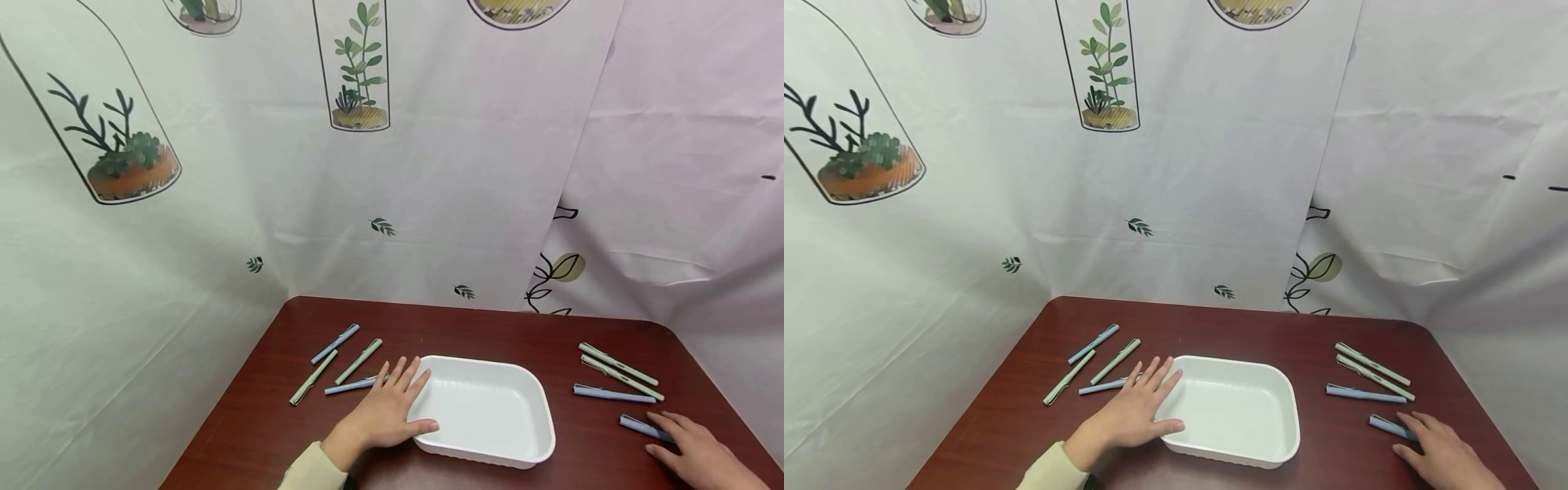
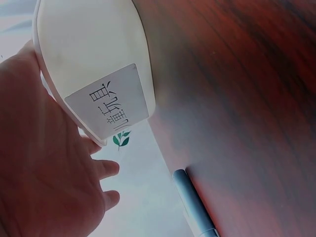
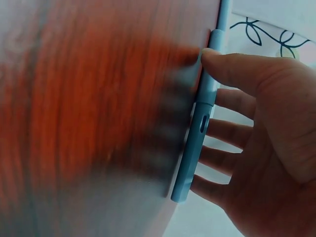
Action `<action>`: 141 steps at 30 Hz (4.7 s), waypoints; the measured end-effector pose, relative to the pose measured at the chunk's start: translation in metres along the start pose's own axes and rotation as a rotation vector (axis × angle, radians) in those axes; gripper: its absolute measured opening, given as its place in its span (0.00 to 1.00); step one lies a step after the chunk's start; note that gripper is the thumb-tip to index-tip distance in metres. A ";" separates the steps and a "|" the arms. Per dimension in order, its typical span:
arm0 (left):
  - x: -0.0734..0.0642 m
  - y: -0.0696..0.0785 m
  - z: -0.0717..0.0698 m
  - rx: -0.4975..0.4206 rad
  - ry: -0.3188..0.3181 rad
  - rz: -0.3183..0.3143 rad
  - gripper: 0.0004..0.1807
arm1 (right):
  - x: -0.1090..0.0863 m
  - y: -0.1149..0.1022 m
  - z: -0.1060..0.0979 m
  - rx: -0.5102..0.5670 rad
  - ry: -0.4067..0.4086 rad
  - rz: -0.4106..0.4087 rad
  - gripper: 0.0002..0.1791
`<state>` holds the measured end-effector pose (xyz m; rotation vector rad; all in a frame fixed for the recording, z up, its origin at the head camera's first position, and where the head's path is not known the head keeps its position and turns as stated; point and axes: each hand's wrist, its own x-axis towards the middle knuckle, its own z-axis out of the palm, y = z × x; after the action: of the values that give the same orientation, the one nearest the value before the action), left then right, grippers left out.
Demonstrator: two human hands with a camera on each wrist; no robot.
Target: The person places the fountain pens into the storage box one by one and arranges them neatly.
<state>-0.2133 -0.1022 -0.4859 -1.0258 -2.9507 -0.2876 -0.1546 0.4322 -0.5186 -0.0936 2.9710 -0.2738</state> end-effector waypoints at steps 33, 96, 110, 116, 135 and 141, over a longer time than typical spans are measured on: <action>-0.002 0.005 -0.001 -0.025 -0.013 -0.028 0.50 | 0.007 -0.012 -0.006 -0.056 0.349 -0.209 0.13; -0.003 0.005 0.001 -0.048 -0.005 -0.025 0.52 | 0.015 -0.127 -0.057 1.023 -0.043 -0.189 0.38; -0.001 0.004 0.002 -0.036 -0.005 -0.031 0.52 | 0.022 -0.165 -0.061 1.123 -0.073 -0.164 0.40; -0.001 0.003 0.003 -0.027 -0.009 -0.039 0.52 | 0.025 -0.174 -0.059 1.166 -0.099 -0.177 0.41; -0.001 0.004 0.001 -0.040 -0.015 -0.038 0.53 | 0.033 -0.202 -0.051 1.139 -0.112 -0.138 0.42; -0.001 0.005 0.003 -0.036 -0.008 -0.044 0.54 | 0.037 -0.209 -0.045 1.120 -0.102 -0.096 0.41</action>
<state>-0.2091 -0.0987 -0.4881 -0.9697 -2.9892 -0.3388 -0.1882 0.2317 -0.4418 -0.1007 2.2847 -1.7643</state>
